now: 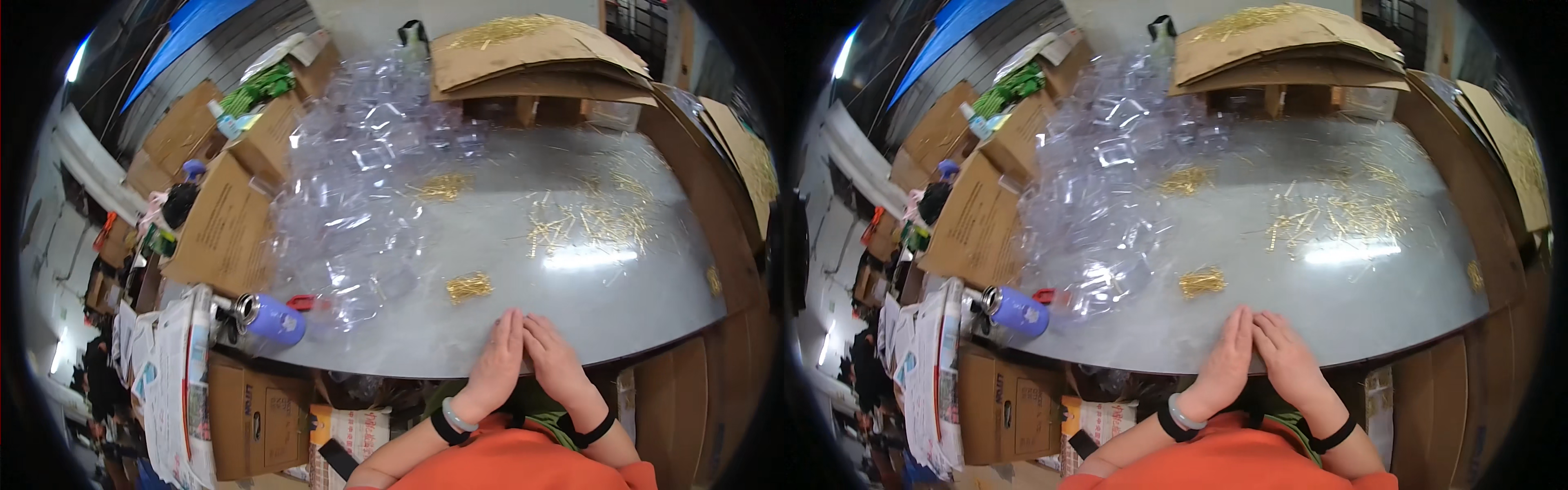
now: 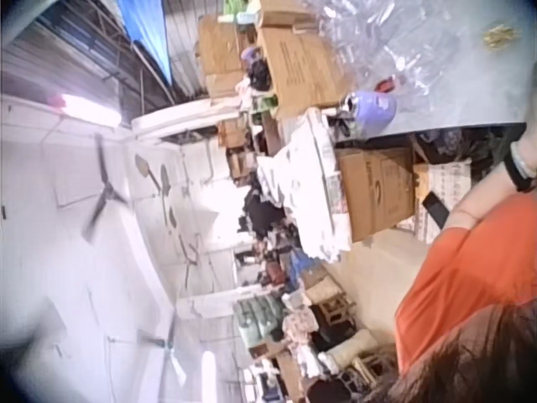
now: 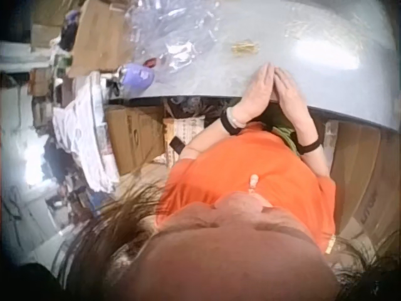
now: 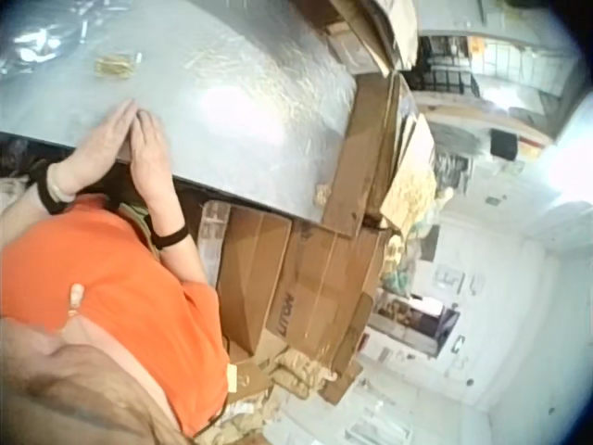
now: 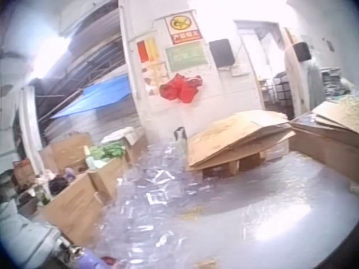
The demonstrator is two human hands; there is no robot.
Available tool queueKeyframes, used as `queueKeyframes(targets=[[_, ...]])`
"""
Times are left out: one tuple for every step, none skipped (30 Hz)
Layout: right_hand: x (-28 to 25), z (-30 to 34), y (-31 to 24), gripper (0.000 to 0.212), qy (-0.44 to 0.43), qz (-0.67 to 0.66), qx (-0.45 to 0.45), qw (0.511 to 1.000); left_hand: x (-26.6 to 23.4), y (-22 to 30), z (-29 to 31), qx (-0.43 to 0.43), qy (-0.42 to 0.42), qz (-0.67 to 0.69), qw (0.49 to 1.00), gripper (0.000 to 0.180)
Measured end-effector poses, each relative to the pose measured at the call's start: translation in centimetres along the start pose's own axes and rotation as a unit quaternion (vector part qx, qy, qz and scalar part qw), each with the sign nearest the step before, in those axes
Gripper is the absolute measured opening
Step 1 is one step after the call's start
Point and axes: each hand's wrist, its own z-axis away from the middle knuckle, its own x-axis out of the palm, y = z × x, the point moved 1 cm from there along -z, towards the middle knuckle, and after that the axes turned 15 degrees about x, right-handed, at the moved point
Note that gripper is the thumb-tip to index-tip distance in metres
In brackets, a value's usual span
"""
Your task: Packing small gold-colored metal pins into small plastic bags.
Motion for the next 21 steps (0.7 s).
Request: queueKeyframes(targets=[[0.3, 0.2, 0.0, 0.046, 0.007, 0.032, -0.011, 0.999, 0.3, 0.1, 0.0, 0.009, 0.000, -0.012, 1.000, 0.068], [0.6, 0.3, -0.1, 0.044, 0.012, 0.034, -0.008, 0.999, 0.4, -0.1, 0.2, 0.003, -0.008, -0.003, 1.000, 0.066], [0.8, 0.4, -0.2, 0.042, 0.020, 0.036, -0.002, 0.999, 0.3, -0.2, 0.2, 0.012, -0.005, 0.008, 1.000, 0.067], [1.0, 0.5, -0.4, 0.040, 0.027, 0.039, 0.005, 0.999, 0.1, -0.3, 0.2, 0.021, -0.002, 0.019, 1.000, 0.068], [1.0, 0.4, -0.6, 0.039, 0.022, 0.037, 0.008, 0.999, -0.2, -0.5, 0.3, 0.031, 0.000, 0.030, 0.999, 0.068], [0.7, 0.3, -0.7, 0.038, 0.021, 0.037, 0.012, 0.999, -0.8, -0.6, 0.2, 0.016, 0.015, 0.058, 0.998, 0.067], [0.5, 0.2, -0.7, 0.037, 0.020, 0.037, 0.016, 0.999, -1.8, -0.8, 0.4, 0.002, 0.030, 0.085, 0.996, 0.066], [0.8, 0.4, -0.3, 0.035, 0.037, 0.038, 0.013, 0.999, -3.0, -1.0, 0.7, -0.012, 0.045, 0.112, 0.993, 0.064], [0.7, 0.5, 0.1, 0.034, 0.047, 0.036, 0.023, 0.998, -5.0, -1.9, 1.4, -0.023, 0.064, 0.055, 0.996, 0.060], [0.5, 0.5, 0.6, 0.034, 0.057, 0.035, 0.034, 0.997, -7.5, -3.2, 2.4, -0.034, 0.082, 0.001, 0.996, 0.056], [0.4, 0.6, 0.8, 0.033, 0.066, 0.031, 0.043, 0.996, -10.0, -4.3, 3.8, -0.066, 0.148, -0.070, 0.984, 0.051], [0.3, 0.6, 1.1, 0.031, 0.077, 0.033, 0.060, 0.995, -12.6, -4.6, 4.7, -0.120, 0.155, -0.209, 0.958, 0.054], [0.4, 0.6, 1.5, 0.031, 0.081, 0.030, 0.060, 0.994, -15.2, -5.2, 5.4, -0.157, 0.179, -0.265, 0.934, 0.054], [0.3, 0.5, 1.9, 0.031, 0.087, 0.030, 0.061, 0.994, -17.3, -5.8, 5.9, -0.191, 0.203, -0.316, 0.907, 0.054], [0.1, 0.5, 2.1, 0.030, 0.094, 0.028, 0.061, 0.993, -18.5, -6.8, 6.9, -0.219, 0.191, -0.324, 0.900, 0.061], [0.2, 0.6, 1.9, 0.031, 0.098, 0.028, 0.058, 0.993, -19.5, -8.1, 8.4, -0.250, 0.178, -0.337, 0.890, 0.069], [0.5, 0.4, 1.8, 0.031, 0.100, 0.026, 0.056, 0.993, -19.9, -9.3, 9.6, -0.284, 0.161, -0.350, 0.878, 0.076], [0.5, 0.4, 1.7, 0.031, 0.107, 0.027, 0.053, 0.992, -19.5, -10.3, 10.4, -0.279, 0.166, -0.315, 0.892, 0.081], [0.4, 0.4, 1.6, 0.031, 0.110, 0.025, 0.052, 0.992, -19.1, -11.0, 11.1, -0.273, 0.169, -0.277, 0.906, 0.085], [0.2, 0.4, 1.6, 0.030, 0.114, 0.022, 0.051, 0.992, -18.7, -11.5, 11.8, -0.267, 0.172, -0.239, 0.918, 0.090], [0.1, 0.5, 1.6, 0.030, 0.118, 0.024, 0.054, 0.991, -18.2, -11.3, 11.5, -0.271, 0.183, -0.213, 0.921, 0.091]])
